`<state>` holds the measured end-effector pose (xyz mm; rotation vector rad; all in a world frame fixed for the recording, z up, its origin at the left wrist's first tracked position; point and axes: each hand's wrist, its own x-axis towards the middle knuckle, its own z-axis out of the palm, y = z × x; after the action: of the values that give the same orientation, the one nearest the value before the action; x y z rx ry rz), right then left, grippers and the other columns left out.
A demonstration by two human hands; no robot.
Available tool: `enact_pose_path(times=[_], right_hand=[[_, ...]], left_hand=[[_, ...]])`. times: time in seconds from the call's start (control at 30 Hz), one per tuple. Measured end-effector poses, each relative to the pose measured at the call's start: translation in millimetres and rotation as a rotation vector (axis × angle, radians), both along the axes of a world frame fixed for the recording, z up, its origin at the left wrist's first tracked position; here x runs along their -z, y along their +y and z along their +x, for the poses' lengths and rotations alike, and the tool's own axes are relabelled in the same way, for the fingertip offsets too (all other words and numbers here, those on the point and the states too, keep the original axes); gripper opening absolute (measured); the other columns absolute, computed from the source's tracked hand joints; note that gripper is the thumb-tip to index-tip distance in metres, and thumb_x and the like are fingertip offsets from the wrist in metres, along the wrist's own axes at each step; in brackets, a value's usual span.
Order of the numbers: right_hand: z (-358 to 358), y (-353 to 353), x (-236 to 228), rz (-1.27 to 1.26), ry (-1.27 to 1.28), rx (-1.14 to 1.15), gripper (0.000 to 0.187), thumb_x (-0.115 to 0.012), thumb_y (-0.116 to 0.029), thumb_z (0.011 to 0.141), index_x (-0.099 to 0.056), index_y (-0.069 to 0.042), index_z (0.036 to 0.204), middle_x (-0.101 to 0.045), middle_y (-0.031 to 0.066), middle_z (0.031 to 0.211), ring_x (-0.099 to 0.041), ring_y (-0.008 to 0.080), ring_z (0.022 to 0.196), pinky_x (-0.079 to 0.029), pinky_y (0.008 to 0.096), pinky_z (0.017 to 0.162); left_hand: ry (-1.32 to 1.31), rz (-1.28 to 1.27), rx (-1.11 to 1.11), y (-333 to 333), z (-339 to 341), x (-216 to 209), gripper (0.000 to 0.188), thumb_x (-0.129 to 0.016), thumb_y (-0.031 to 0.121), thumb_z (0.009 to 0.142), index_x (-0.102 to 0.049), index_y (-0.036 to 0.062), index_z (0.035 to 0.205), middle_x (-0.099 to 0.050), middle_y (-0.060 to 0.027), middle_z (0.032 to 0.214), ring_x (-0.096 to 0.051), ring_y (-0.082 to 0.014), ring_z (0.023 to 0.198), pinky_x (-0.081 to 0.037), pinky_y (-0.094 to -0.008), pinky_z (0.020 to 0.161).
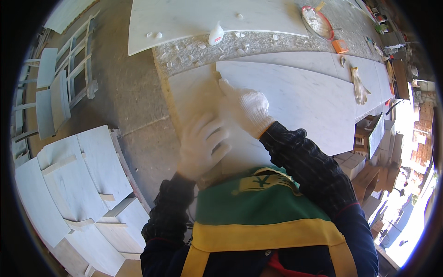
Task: The person applies adhesive from a squeeze bottle along the edges of a large white tile, then uses a small metal tool to spread and smooth the adhesive. After finishing, the person lifts the tile and places it onto a stack of similar tiles.
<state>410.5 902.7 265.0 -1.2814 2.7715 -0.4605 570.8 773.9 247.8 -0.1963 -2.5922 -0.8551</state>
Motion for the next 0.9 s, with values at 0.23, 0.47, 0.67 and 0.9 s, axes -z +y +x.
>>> enact_pose_path(times=[0.23, 0.47, 0.67, 0.9], right_hand=[[3.1, 33.0, 2.3, -0.468, -0.221, 0.086, 0.051, -0.073, -0.017, 0.090, -0.063, -0.005, 0.138, -0.074, 0.0185, 0.090, -0.075, 0.0322, 0.079, -0.058, 0.0401, 0.066], [40.5, 165.8, -14.4, -0.318, -0.382, 0.312, 0.069, -0.078, -0.007, 0.088, -0.052, -0.003, 0.152, -0.073, 0.0083, 0.081, -0.065, 0.0114, 0.071, -0.055, 0.0292, 0.070], [98.3, 218.8, -10.5, -0.250, -0.394, 0.355, 0.068, -0.080, -0.007, 0.085, -0.056, -0.001, 0.148, -0.072, 0.0127, 0.081, -0.068, 0.0202, 0.067, -0.056, 0.0321, 0.067], [116.3, 230.8, -2.4, -0.329, -0.275, 0.334, 0.065, -0.081, -0.006, 0.083, -0.058, 0.001, 0.144, -0.070, 0.0117, 0.078, -0.066, 0.0197, 0.065, -0.055, 0.0318, 0.065]], left_hand=[[0.009, -0.023, -0.008, -0.6, 0.6, 0.2, 0.036, -0.086, 0.024, 0.076, -0.070, 0.0172, 0.108, -0.066, -0.0059, 0.128, -0.058, -0.0361, 0.126, -0.046, -0.0556, 0.110], [0.025, -0.020, -0.007, -0.9, 1.2, 1.0, 0.038, -0.087, 0.021, 0.073, -0.070, 0.0165, 0.106, -0.067, -0.0061, 0.127, -0.059, -0.0358, 0.125, -0.047, -0.0543, 0.109], [0.018, -0.013, -0.034, 1.7, 2.3, 2.1, 0.034, -0.088, 0.021, 0.074, -0.074, 0.0156, 0.104, -0.068, -0.0062, 0.121, -0.060, -0.0362, 0.123, -0.047, -0.0531, 0.109], [0.069, 0.018, -0.065, 2.2, 5.6, 8.6, 0.024, -0.077, 0.010, 0.086, -0.075, 0.0119, 0.110, -0.069, -0.0072, 0.117, -0.060, -0.0356, 0.123, -0.048, -0.0501, 0.107]])
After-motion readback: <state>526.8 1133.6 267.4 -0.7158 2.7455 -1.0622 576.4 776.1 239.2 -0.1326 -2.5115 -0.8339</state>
